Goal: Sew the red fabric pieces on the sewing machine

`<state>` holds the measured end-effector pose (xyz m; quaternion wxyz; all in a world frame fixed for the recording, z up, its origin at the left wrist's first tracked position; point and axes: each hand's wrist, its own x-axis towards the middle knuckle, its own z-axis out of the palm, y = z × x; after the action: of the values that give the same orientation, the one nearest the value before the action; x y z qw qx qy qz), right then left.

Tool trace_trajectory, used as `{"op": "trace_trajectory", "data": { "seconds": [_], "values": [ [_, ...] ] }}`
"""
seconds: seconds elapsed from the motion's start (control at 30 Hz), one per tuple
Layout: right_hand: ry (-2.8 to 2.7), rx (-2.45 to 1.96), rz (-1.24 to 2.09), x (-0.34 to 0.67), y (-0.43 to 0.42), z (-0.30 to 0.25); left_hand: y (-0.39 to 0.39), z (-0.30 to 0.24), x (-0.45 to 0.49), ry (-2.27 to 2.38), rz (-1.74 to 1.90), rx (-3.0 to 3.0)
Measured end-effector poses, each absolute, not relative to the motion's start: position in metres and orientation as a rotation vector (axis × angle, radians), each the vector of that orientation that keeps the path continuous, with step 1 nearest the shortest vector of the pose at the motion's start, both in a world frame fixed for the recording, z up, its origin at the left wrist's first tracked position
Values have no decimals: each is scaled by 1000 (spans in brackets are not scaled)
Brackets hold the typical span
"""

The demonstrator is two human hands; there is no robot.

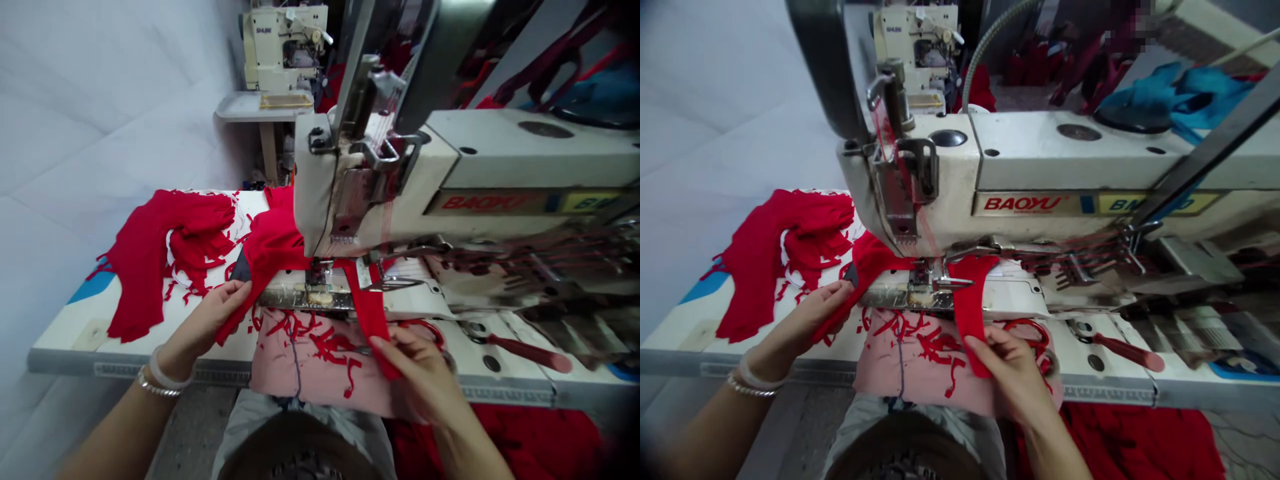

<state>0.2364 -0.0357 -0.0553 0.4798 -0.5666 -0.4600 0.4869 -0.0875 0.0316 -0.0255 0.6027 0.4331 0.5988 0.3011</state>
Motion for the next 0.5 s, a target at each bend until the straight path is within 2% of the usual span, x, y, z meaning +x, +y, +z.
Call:
{"op": "trace_trajectory", "data": {
  "seconds": [0.07, 0.13, 0.23, 0.3, 0.37, 0.5],
  "values": [
    [-980, -1285, 1017, 242, -36, -45, 27, -24, -90, 1335, 674, 769],
    [-972, -1205, 568, 242, -32, -29, 24, -25, -91, 1255, 696, 534],
    [-1343, -1111, 42, 220, -17, -11, 24, -27, -93, 1191, 815, 322],
    [-1921, -980, -143, 199, -2, -10, 27, -24, -98, 1183, 934, 289],
    [-2273, -863, -265, 181, 12, -15, 33, -15, -105, 1156, 1141, 226],
    [-2346, -878, -297, 175, 23, -27, 47, 16, -103, 926, 1625, 113]
  ]
}}
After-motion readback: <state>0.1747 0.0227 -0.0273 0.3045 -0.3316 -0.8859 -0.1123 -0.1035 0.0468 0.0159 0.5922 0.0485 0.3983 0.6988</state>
